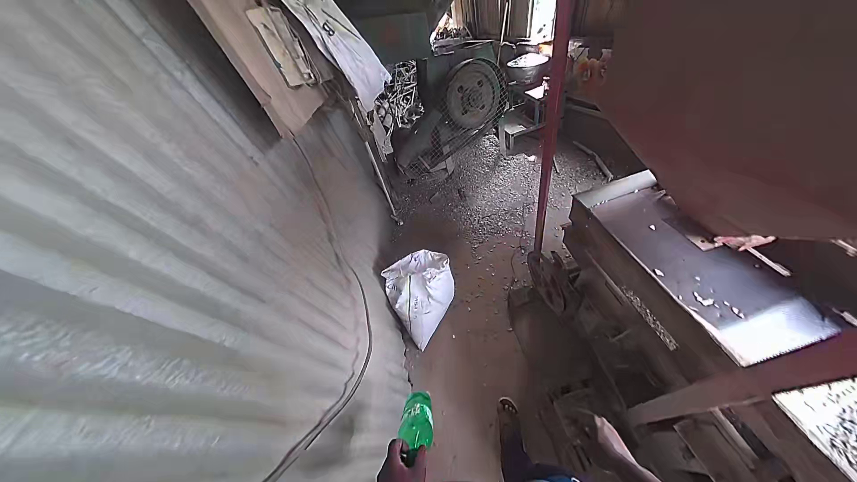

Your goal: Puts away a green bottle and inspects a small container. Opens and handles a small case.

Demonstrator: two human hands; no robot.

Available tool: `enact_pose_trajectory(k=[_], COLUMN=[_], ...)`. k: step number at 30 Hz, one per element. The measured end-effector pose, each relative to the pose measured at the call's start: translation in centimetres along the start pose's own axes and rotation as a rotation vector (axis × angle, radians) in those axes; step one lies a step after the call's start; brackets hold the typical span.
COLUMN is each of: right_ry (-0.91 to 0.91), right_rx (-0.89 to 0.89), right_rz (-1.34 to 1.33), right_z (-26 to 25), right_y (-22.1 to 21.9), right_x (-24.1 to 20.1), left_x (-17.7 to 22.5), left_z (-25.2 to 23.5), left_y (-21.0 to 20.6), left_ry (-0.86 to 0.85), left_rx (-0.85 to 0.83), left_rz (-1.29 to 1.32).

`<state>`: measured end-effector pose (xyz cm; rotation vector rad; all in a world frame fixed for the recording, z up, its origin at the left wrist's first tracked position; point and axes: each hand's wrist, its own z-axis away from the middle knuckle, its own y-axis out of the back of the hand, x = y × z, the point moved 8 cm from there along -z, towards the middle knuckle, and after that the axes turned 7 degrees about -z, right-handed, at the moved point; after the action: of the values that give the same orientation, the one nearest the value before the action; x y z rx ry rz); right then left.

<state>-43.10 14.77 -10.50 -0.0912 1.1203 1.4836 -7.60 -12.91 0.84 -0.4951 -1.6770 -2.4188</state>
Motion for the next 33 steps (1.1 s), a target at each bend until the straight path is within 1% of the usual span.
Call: enact_pose_trajectory(k=[1,2,3,4,5,6,7,9,10,12,14,16,18,20,21,22,23,25,26,27,30,31,32,33], right_ry=[0.109,0.267,0.407,0.516,0.591,0.628,0.64,0.683,0.691,0.702,0.685,0.603,0.609,0.598,0.611,0.62,0.601,0.488,0.432,0.377,0.243,0.218,0.2,0.19], right_rx=[-0.038,-0.071,-0.108,-0.143,-0.165,-0.168,-0.168,-0.1,-0.048,0.095,0.231,0.234,0.221,0.143,0.15,0.197,0.265,0.426,0.538,0.659,0.993,1.079,1.14,1.176], right_rz=[0.001,-0.025,-0.04,-0.025,0.011,0.069,0.121,0.169,0.162,0.059,-0.026,-0.112,-0.173,-0.155,-0.14,-0.132,-0.131,-0.156,-0.166,-0.159,-0.133,-0.113,-0.097,-0.114], right_z=[-2.6,-4.7,-7.2,-9.6,-11.7,-13.4,-15.0,-18.0,-19.8,-23.9,-28.7,-33.4,-38.3,-41.2,-43.0,-44.6,-46.0,-48.7,-50.2,-51.7,-56.3,-57.9,-59.4,-60.9], right_y=[1.6,2.6,3.5,4.5,5.4,6.4,7.4,9.7,11.1,14.3,17.0,19.5,23.6,27.5,29.8,32.6,35.2,39.6,41.6,43.6,49.1,51.2,53.3,55.3], right_x=[-5.7,-11.7,-16.8,-21.1,-24.9,-28.0,-30.5,-33.8,-34.6,-34.9,-35.2,-36.2,-39.2,-41.5,-42.9,-43.8,-44.2,-44.0,-43.5,-43.0,-40.7,-39.7,-38.4,-37.4], left_x=[3.4,6.7,10.3,14.1,17.8,21.5,25.0,31.4,34.3,39.6,44.4,48.7,54.2,58.9,61.7,64.9,68.1,74.3,77.4,80.6,89.9,93.2,96.5,99.7], left_z=[-1.9,-3.9,-6.0,-7.9,-9.6,-11.2,-12.6,-15.7,-17.5,-21.7,-26.8,-32.5,-38.1,-41.5,-43.4,-45.1,-46.6,-49.4,-50.7,-52.0,-55.5,-56.2,-56.5,-56.7], left_y=[1.9,4.0,5.8,7.1,8.1,8.6,8.9,9.2,9.2,8.6,7.4,6.4,7.2,7.6,8.3,8.9,9.2,9.1,8.7,7.9,4.0,2.4,0.8,-0.4], left_ry=[-0.067,-0.149,-0.233,-0.323,-0.414,-0.502,-0.589,-0.724,-0.776,-0.894,-1.034,-1.142,-1.26,-1.317,-1.347,-1.38,-1.407,-1.433,-1.436,-1.417,-1.272,-1.247,-1.261,-1.314], left_rx=[0.024,0.054,0.073,0.077,0.069,0.06,0.057,0.028,0.016,-0.038,-0.134,-0.341,-0.535,-0.721,-0.779,-0.801,-0.788,-0.713,-0.667,-0.638,-0.54,-0.535,-0.563,-0.62], left_rz=[0.024,0.029,0.029,0.033,0.038,0.044,0.06,0.109,0.136,0.195,0.26,0.341,0.438,0.513,0.523,0.529,0.527,0.499,0.497,0.501,0.505,0.487,0.443,0.384])
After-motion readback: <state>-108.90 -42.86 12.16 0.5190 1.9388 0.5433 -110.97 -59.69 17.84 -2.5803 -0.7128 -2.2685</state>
